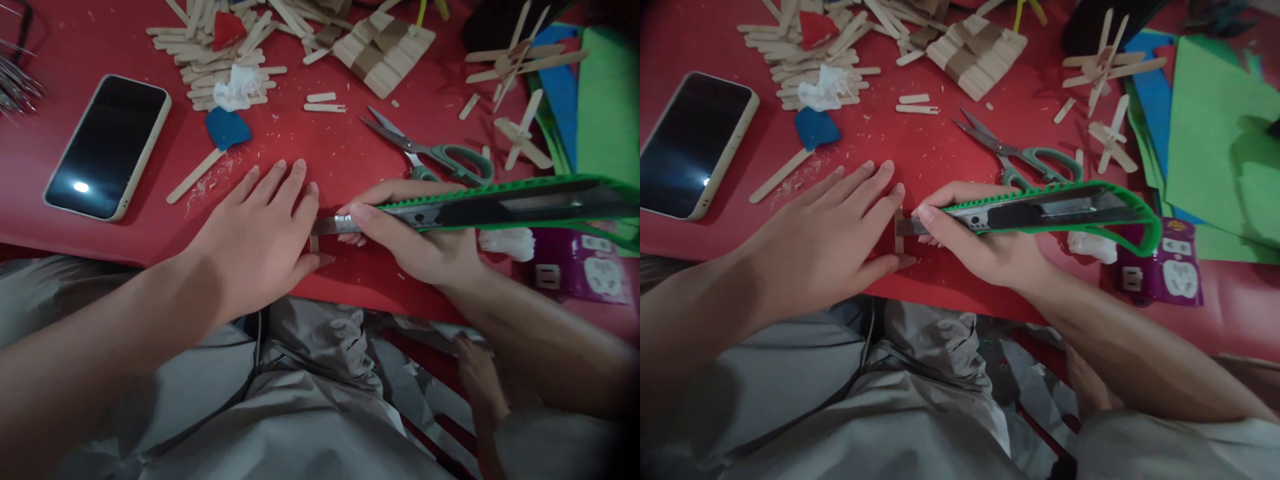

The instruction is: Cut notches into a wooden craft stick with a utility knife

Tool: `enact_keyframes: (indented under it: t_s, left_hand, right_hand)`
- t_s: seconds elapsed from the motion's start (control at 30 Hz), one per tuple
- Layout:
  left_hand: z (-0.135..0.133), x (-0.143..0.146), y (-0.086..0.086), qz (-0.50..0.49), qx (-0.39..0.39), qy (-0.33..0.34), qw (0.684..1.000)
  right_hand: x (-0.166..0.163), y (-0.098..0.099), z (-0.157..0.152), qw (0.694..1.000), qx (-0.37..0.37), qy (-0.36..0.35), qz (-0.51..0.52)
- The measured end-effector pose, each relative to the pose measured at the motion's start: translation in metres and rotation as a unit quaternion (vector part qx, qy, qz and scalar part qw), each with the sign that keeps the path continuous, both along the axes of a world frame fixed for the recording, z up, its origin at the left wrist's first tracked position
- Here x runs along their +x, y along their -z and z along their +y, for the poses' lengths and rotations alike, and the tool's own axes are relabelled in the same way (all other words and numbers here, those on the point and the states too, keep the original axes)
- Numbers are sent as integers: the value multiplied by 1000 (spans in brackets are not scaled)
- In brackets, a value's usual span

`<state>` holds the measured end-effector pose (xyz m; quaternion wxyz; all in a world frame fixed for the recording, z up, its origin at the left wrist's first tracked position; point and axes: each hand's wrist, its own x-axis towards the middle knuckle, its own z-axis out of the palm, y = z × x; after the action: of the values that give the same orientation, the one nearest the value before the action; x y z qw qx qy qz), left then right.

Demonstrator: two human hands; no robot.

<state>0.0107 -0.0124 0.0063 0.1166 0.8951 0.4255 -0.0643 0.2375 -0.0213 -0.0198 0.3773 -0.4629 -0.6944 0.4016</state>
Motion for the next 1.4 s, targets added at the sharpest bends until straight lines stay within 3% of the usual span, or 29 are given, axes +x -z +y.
enact_keyframes:
  t_s: [0.13, 0.47, 0.67, 0.87, 1.4]
  left_hand:
    - [0, 0, 1, -16, 6, -1, 1000]
    - [13, -14, 3, -19, -35, 19, 999]
    - [27, -34, 14, -77, -67, 45, 994]
    - [29, -34, 13, -62, -76, 48, 994]
    - [29, -31, 11, -63, -89, 43, 993]
  right_hand:
    - [0, -1, 0, 1000, -5, -23, 14]
    - [-3, 1, -1, 998, -7, 9, 56]
    - [2, 3, -2, 997, 55, -52, 0]
    - [2, 1, -2, 992, 83, -83, -41]
    - [4, 1, 0, 992, 62, -94, -59]
